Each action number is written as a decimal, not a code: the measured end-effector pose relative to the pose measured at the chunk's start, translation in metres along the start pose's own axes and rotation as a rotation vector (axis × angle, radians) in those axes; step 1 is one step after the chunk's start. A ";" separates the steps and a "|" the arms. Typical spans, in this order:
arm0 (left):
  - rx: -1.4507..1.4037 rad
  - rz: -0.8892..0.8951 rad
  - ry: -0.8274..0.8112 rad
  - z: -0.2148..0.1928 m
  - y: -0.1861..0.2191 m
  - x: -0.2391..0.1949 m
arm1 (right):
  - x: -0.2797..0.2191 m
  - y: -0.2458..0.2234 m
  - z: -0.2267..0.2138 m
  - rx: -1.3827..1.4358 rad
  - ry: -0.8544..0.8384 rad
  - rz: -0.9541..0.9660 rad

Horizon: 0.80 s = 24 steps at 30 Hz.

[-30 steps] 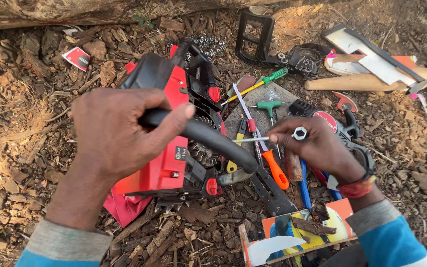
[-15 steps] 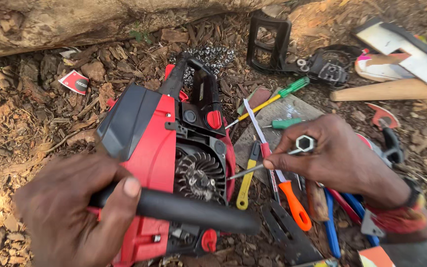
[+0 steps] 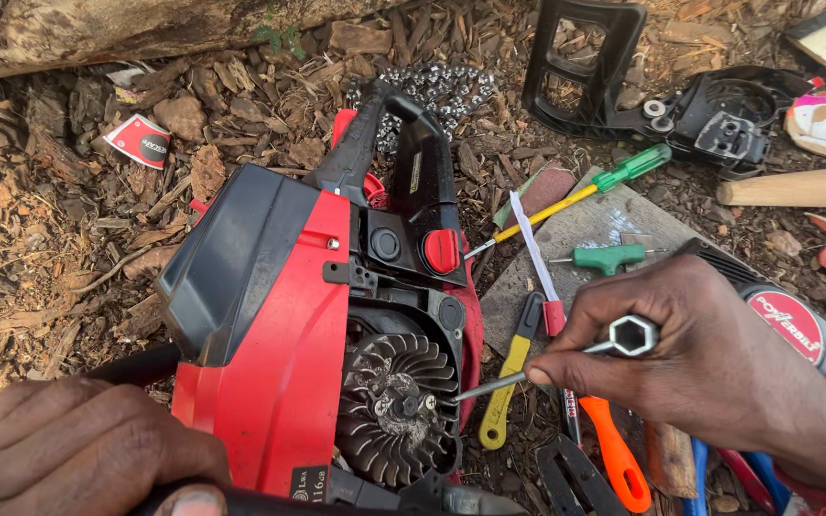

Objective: The person is repairing a chainsaw while sitting on the ground. They use a screwdriver to adjust the handle and a wrench to tighten bolts on the chainsaw body. The person also uses a hammer to tap a part of the chainsaw.

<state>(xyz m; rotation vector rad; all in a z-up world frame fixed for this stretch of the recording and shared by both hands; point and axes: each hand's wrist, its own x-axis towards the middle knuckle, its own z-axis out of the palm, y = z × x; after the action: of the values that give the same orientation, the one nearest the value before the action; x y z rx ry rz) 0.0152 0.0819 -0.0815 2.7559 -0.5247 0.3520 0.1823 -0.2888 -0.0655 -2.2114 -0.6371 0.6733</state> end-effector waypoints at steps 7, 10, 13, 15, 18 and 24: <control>0.072 0.037 0.012 0.009 -0.009 -0.006 | 0.006 -0.001 0.011 -0.040 -0.053 0.218; 0.068 0.041 -0.013 0.008 -0.010 -0.003 | 0.005 -0.007 0.007 -0.064 -0.060 0.527; 0.022 0.019 0.029 0.004 -0.002 0.000 | 0.004 -0.006 0.017 0.034 -0.038 0.363; 0.029 0.020 0.062 0.004 0.002 0.006 | 0.000 -0.003 0.016 0.043 -0.018 0.334; 0.018 0.015 0.065 0.002 0.005 0.009 | -0.007 -0.002 0.014 -0.048 0.003 0.437; -0.013 -0.068 0.025 -0.002 0.014 0.009 | -0.004 0.007 0.014 0.043 -0.012 0.169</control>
<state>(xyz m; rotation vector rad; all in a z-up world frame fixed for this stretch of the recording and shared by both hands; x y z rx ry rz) 0.0178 0.0677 -0.0731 2.7450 -0.4242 0.3656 0.1724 -0.2884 -0.0784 -2.2393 -0.4407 0.7794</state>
